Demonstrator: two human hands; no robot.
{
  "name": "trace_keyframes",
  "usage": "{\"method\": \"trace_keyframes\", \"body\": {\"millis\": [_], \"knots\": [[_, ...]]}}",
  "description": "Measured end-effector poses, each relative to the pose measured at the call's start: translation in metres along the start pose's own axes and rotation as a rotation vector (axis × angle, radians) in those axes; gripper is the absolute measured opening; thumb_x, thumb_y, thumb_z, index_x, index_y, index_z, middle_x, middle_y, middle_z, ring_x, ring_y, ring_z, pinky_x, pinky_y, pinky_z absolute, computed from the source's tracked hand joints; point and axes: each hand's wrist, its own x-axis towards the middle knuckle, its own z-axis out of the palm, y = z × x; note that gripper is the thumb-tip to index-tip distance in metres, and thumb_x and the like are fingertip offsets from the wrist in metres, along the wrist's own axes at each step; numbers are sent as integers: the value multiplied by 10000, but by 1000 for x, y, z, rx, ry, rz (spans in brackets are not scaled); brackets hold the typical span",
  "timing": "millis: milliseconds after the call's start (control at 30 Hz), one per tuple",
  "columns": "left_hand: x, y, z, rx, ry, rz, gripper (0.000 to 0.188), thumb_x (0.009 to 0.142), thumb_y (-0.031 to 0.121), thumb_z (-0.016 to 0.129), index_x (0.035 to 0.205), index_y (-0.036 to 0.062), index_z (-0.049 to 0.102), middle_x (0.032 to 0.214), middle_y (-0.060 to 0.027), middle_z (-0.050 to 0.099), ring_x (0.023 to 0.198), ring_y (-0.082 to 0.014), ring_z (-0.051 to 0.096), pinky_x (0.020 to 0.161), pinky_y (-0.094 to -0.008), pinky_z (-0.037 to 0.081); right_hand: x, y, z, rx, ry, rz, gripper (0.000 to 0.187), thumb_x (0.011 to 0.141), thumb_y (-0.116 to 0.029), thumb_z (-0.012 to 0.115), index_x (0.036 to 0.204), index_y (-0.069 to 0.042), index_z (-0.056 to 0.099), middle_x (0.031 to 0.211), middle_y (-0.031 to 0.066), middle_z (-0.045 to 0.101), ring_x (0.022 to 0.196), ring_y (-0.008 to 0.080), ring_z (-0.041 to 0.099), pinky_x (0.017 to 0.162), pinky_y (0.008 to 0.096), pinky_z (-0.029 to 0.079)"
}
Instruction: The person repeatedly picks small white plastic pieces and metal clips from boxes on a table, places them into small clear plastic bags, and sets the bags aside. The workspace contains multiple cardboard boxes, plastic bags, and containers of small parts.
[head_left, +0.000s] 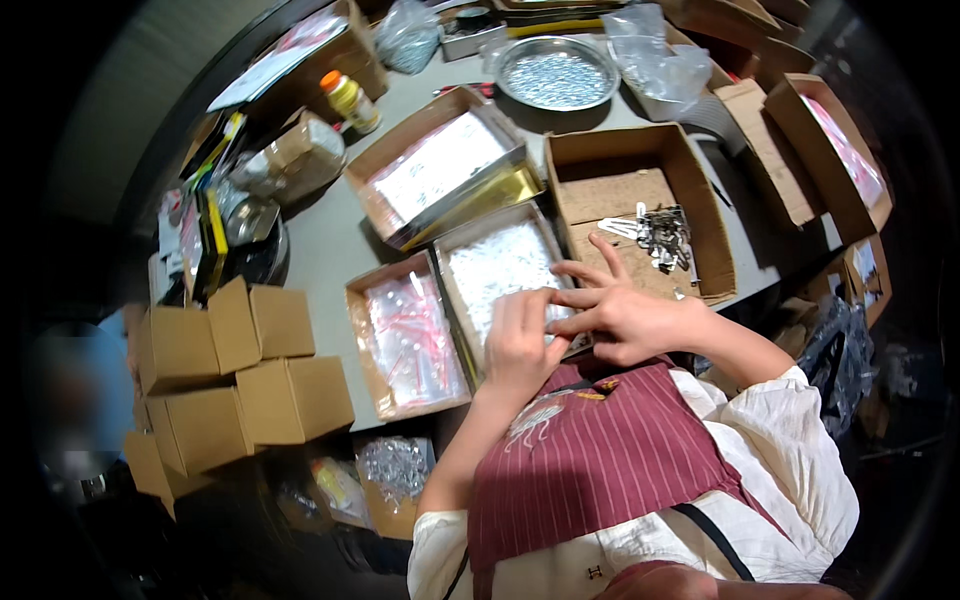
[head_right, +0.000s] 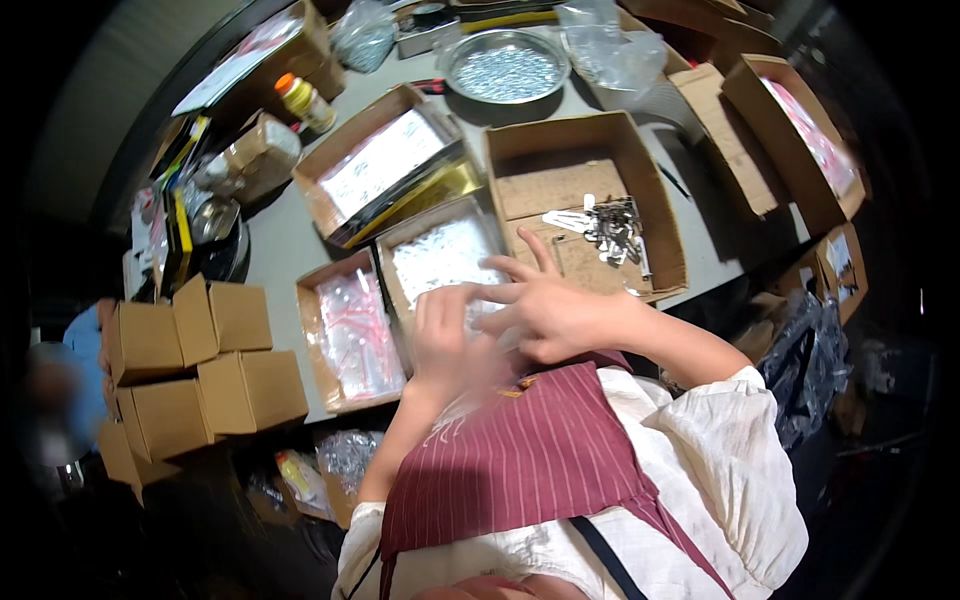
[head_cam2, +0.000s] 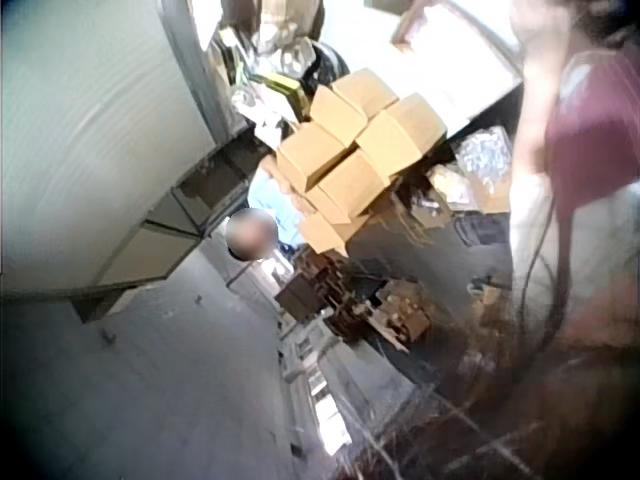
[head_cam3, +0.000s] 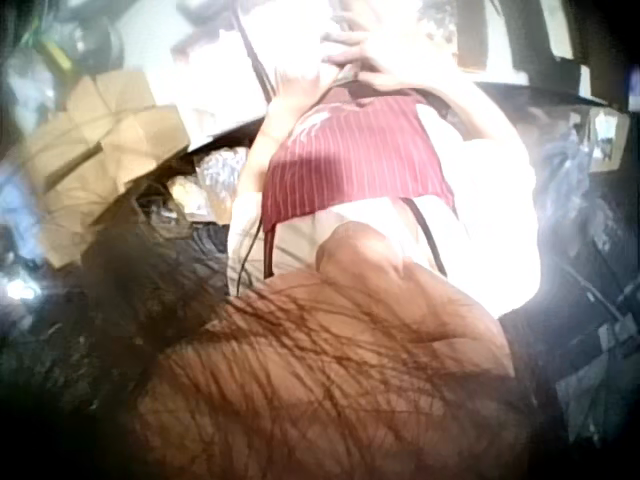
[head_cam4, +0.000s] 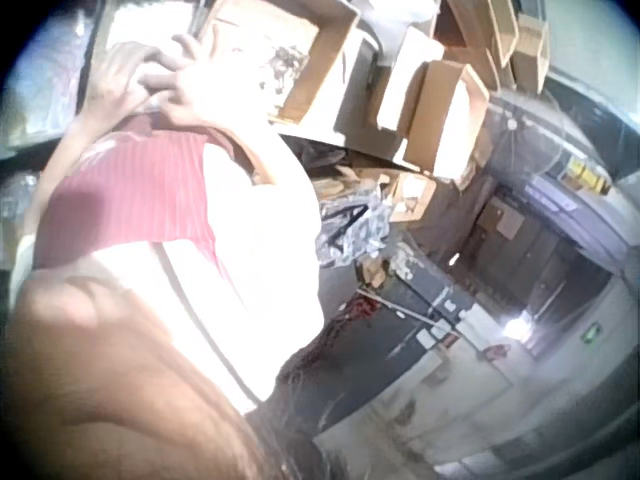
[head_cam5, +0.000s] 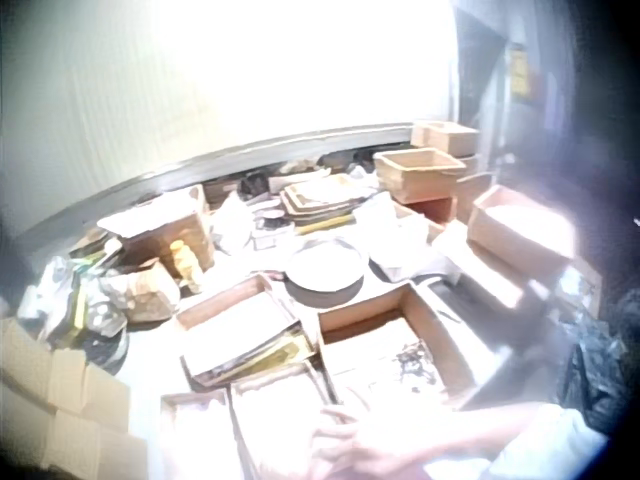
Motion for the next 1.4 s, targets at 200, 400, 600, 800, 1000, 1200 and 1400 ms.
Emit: {"method": "trace_keyframes", "body": {"millis": [200,400,600,800,1000,1200,1400], "knots": [[-9,-12,6,14,-112,-76,366,718,-17,745,1062,27,629,1055,-145,650,1025,-374,597,928,-480,450,-5,-5,18,39,106,-84,594,676,-157,691,1270,-149,699,1357,160,615,1456,411,394,1212,749,100],[-27,-24,17,-166,-134,-399,236,858,115,794,967,19,609,896,-131,683,880,-317,658,810,-405,499,-10,103,1,-134,416,242,277,720,-30,720,993,-46,677,964,113,686,998,329,620,947,447,448],[-33,-34,19,-213,-129,-415,215,852,71,787,980,1,630,896,-134,706,871,-280,688,803,-373,516,-51,179,23,-661,7,484,332,708,-166,772,1000,-25,704,1030,169,680,1090,353,613,998,455,435],[-33,-27,21,-282,-120,-522,137,842,68,762,918,45,651,896,-114,705,902,-349,660,826,-437,488,-46,198,30,-698,61,506,274,689,-188,784,903,-33,713,947,161,699,994,343,658,928,448,469],[-45,-39,21,-262,-139,-490,183,864,72,777,964,5,638,900,-120,721,875,-264,700,807,-363,526,-34,184,16,-427,11,437,201,747,-189,787,830,-22,711,854,164,698,888,371,666,855,470,491],[-51,-40,21,-264,-130,-531,185,875,80,774,979,15,637,905,-116,715,884,-262,702,816,-365,525,-32,161,2,-173,217,306,201,824,-190,780,885,-5,729,886,190,692,869,400,660,727,472,508],[-50,-38,17,-240,-65,-534,180,881,77,772,991,24,638,908,-113,714,884,-269,701,813,-368,525,-29,132,-17,163,474,613,209,909,-230,731,945,-25,733,832,156,655,795,312,646,695,413,498]]}}
